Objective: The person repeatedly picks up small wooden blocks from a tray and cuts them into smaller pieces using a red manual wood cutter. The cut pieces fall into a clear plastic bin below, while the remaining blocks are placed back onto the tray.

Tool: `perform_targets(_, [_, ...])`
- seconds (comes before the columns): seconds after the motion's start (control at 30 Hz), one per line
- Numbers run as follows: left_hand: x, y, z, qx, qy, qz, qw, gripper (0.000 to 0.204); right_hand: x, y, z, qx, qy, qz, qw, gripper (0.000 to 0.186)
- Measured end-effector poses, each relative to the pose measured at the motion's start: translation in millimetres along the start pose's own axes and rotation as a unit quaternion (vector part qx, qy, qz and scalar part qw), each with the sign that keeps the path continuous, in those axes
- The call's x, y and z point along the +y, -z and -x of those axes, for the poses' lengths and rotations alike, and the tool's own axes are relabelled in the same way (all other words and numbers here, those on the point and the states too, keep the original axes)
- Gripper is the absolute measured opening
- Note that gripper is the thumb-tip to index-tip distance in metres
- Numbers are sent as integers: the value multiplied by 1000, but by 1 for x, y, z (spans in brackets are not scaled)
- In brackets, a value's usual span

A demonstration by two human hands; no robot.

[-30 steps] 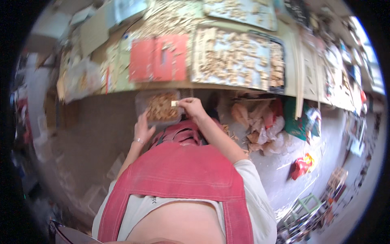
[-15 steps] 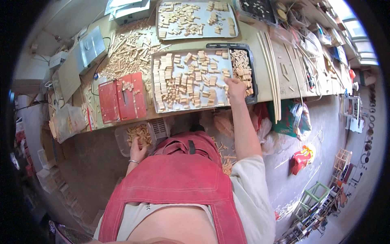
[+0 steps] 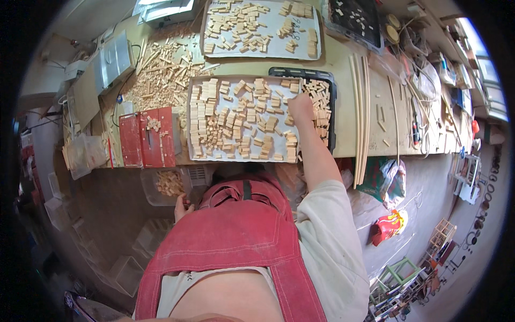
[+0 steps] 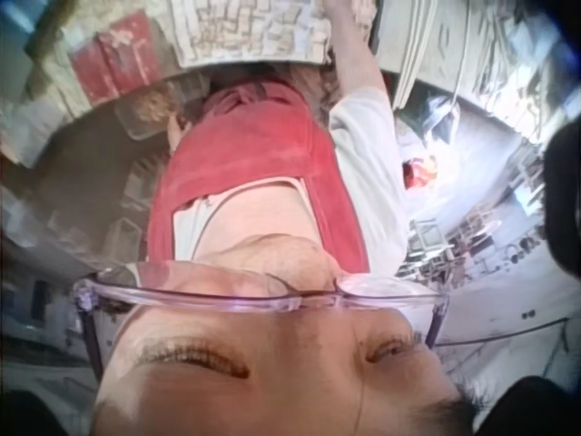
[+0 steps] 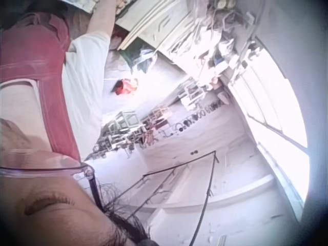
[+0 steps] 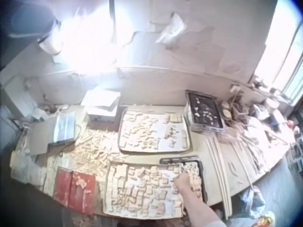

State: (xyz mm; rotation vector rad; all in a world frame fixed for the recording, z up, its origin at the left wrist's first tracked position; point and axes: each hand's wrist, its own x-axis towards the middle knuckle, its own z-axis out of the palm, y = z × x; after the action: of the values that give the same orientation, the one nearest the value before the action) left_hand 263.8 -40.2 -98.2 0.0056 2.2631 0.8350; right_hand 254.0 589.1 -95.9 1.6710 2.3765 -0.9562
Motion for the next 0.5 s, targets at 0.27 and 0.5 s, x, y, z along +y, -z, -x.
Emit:
perform_targets(0.27, [34,-12,9,26,4,8,1000,60,5,27,-24,82,285,178,938,25])
perform_targets(0.5, [29,-20,24,41,25,-7,999,61,-1,20,-42,105,353,228,902,18])
